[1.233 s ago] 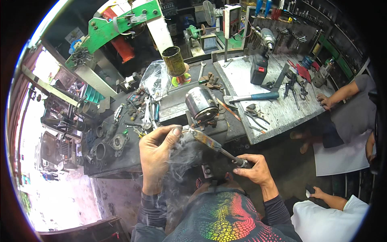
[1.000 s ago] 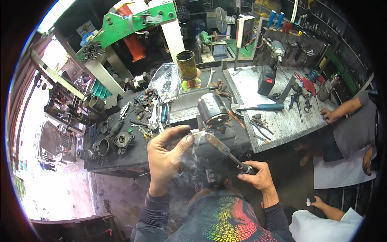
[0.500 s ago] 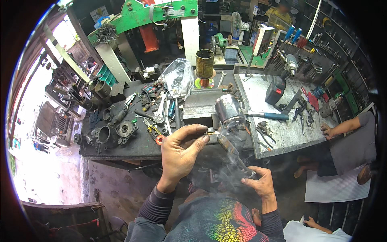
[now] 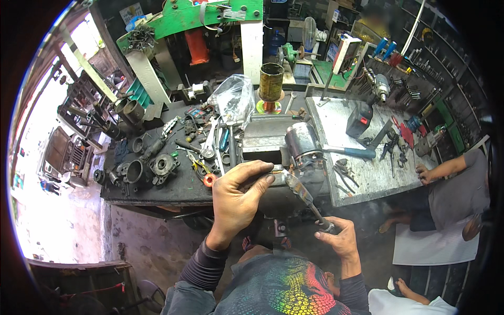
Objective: The person uses a soldering iron and solder wire to attach wires to a cylindrical metal component. They repeatedly heat the connection points and apply solder, then wipe the component with a cloth. The person also uses pliers to adjust the wires and handles a small metal piece.
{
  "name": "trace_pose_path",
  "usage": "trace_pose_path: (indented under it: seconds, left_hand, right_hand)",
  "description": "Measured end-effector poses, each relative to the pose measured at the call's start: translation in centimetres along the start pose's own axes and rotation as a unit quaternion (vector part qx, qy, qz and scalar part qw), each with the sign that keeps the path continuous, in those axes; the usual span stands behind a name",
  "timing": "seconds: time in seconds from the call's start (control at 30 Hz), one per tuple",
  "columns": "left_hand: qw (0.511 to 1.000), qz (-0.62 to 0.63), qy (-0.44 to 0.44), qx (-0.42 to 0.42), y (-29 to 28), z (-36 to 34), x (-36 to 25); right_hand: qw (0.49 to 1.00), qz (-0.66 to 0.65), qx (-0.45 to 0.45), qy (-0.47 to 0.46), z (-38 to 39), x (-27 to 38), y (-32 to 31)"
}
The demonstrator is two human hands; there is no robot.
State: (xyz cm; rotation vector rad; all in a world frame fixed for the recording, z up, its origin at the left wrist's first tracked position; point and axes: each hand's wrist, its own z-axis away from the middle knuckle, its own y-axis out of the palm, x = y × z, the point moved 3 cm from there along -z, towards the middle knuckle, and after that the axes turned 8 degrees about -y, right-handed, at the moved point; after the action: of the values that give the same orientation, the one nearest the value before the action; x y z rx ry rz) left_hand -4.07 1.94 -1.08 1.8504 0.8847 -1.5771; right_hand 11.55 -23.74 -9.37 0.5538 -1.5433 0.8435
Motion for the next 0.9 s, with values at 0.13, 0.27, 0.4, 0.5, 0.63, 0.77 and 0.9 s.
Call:
trace_pose_path:
  seconds: [0.13, 0.27, 0.4, 0.5, 0.63, 0.77, 0.9]
  left_hand:
    - [1.0, 0.01, -0.002, 0.002, 0.1, 0.0, 0.2]
    - [0.998, 0.057, -0.036, 0.014, 0.3, 0.1, 0.5]
    - [0.96, 0.228, -0.154, 0.051, 0.2, -0.4, 1.7]
    - [0.911, 0.348, -0.204, 0.082, 0.1, -0.7, 2.7]
    - [0.875, 0.401, -0.247, 0.109, 0.2, -0.7, 3.8]
    - [0.847, 0.442, -0.267, 0.128, 0.5, -0.6, 4.4]
    - [0.827, 0.469, -0.281, 0.134, 0.7, -0.5, 4.4]
  right_hand:
    - [0.999, 0.005, 0.013, 0.046, 0.2, -0.3, -0.3]
    - [0.999, 0.007, 0.009, 0.052, 0.5, -0.5, -0.6]
    - [0.998, -0.005, 0.003, 0.059, 0.8, -0.7, -0.8]
    - [0.997, -0.016, -0.012, 0.078, 1.1, -1.0, -1.1]
    - [0.997, -0.034, -0.029, 0.067, 1.4, -0.9, -1.7]
    - [0.995, -0.039, -0.041, 0.078, 1.7, -0.7, -2.4]
    - [0.997, -0.008, -0.041, 0.059, 1.6, -0.4, -2.7]
